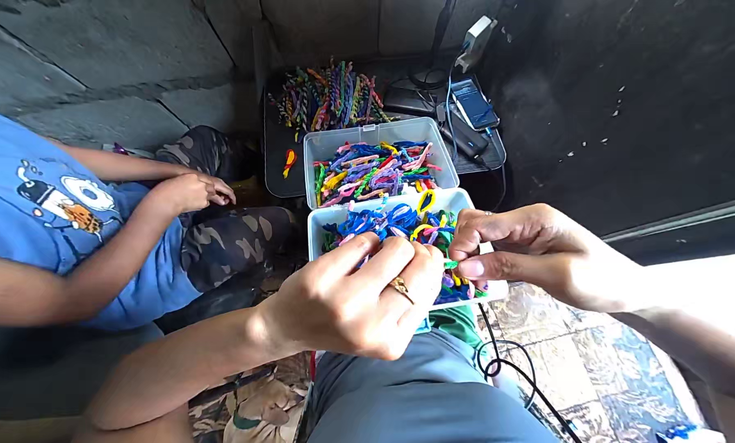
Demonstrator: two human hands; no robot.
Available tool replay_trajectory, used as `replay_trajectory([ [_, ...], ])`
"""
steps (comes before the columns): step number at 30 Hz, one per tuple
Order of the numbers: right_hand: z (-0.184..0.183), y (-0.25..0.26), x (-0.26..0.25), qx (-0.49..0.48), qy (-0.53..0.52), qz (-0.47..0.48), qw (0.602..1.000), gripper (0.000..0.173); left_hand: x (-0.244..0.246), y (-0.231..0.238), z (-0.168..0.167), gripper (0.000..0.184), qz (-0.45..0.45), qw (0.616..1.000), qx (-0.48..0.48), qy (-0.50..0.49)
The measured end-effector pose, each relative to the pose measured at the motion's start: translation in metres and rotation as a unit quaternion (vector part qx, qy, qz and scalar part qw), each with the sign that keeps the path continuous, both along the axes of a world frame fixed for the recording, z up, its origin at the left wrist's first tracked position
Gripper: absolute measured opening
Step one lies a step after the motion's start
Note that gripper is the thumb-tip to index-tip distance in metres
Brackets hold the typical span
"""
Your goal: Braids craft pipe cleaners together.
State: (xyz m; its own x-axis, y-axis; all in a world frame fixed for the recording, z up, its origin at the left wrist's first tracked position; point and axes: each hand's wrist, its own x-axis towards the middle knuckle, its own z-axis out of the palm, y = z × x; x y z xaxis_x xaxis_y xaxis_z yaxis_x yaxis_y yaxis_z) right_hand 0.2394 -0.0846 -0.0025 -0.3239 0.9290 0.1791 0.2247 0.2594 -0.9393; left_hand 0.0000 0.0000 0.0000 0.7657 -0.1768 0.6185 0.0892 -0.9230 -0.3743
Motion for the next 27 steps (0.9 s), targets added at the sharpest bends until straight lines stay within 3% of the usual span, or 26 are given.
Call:
replay_trajectory([
  [1, -0.002, -0.001, -0.002, 0.078, -0.076, -0.029, 0.994, 0.016, 0.000, 0.001, -0.003, 0.012, 0.006, 1.000, -0.017, 0.000],
  [3, -0.009, -0.004, -0.009, 0.298, -0.228, -0.088, 0.923, 0.016, 0.001, 0.004, -0.010, 0.014, 0.006, 0.994, -0.105, 0.002],
  [4, -0.013, -0.006, -0.011, 0.401, -0.301, -0.103, 0.859, 0.015, 0.002, 0.005, -0.013, 0.016, -0.002, 0.986, -0.166, 0.005],
  [7, -0.017, -0.013, -0.015, 0.618, -0.483, -0.102, 0.612, 0.015, 0.003, 0.003, -0.019, 0.027, -0.044, 0.927, -0.371, 0.030],
  [8, -0.019, -0.015, -0.015, 0.643, -0.497, -0.101, 0.575, 0.018, 0.002, 0.001, -0.019, 0.029, -0.068, 0.899, -0.431, 0.043],
  [10, -0.020, -0.017, -0.015, 0.660, -0.503, -0.103, 0.548, 0.020, 0.000, -0.001, -0.020, 0.029, -0.118, 0.850, -0.510, 0.059],
  [12, -0.019, -0.019, -0.016, 0.653, -0.502, -0.102, 0.558, 0.019, -0.001, -0.002, -0.022, 0.026, -0.144, 0.843, -0.515, 0.063],
  [13, -0.021, -0.020, -0.017, 0.636, -0.489, -0.098, 0.589, 0.018, 0.000, -0.003, -0.024, 0.025, -0.141, 0.860, -0.488, 0.055],
  [15, -0.027, -0.025, -0.020, 0.562, -0.450, -0.104, 0.687, 0.014, 0.000, -0.005, -0.029, 0.022, -0.101, 0.917, -0.384, 0.033],
  [16, -0.031, -0.025, -0.021, 0.503, -0.411, -0.103, 0.753, 0.014, 0.000, -0.006, -0.033, 0.020, -0.079, 0.943, -0.323, 0.027],
  [18, -0.042, -0.023, -0.022, 0.351, -0.279, -0.086, 0.890, 0.020, 0.000, -0.009, -0.040, 0.017, -0.052, 0.975, -0.215, 0.026],
  [20, -0.050, -0.021, -0.021, 0.154, -0.127, -0.056, 0.978, 0.026, 0.000, -0.011, -0.045, 0.019, -0.038, 0.990, -0.133, 0.038],
  [21, -0.053, -0.020, -0.021, 0.051, -0.050, -0.034, 0.997, 0.024, -0.001, -0.011, -0.047, 0.019, -0.038, 0.993, -0.102, 0.045],
  [23, -0.063, -0.017, -0.021, -0.105, 0.107, 0.016, 0.989, 0.019, -0.003, -0.011, -0.048, 0.019, -0.038, 0.996, -0.056, 0.057],
  [27, -0.073, -0.017, -0.027, -0.215, 0.254, 0.048, 0.942, 0.023, -0.004, -0.002, -0.050, 0.018, -0.054, 0.997, -0.013, 0.060],
])
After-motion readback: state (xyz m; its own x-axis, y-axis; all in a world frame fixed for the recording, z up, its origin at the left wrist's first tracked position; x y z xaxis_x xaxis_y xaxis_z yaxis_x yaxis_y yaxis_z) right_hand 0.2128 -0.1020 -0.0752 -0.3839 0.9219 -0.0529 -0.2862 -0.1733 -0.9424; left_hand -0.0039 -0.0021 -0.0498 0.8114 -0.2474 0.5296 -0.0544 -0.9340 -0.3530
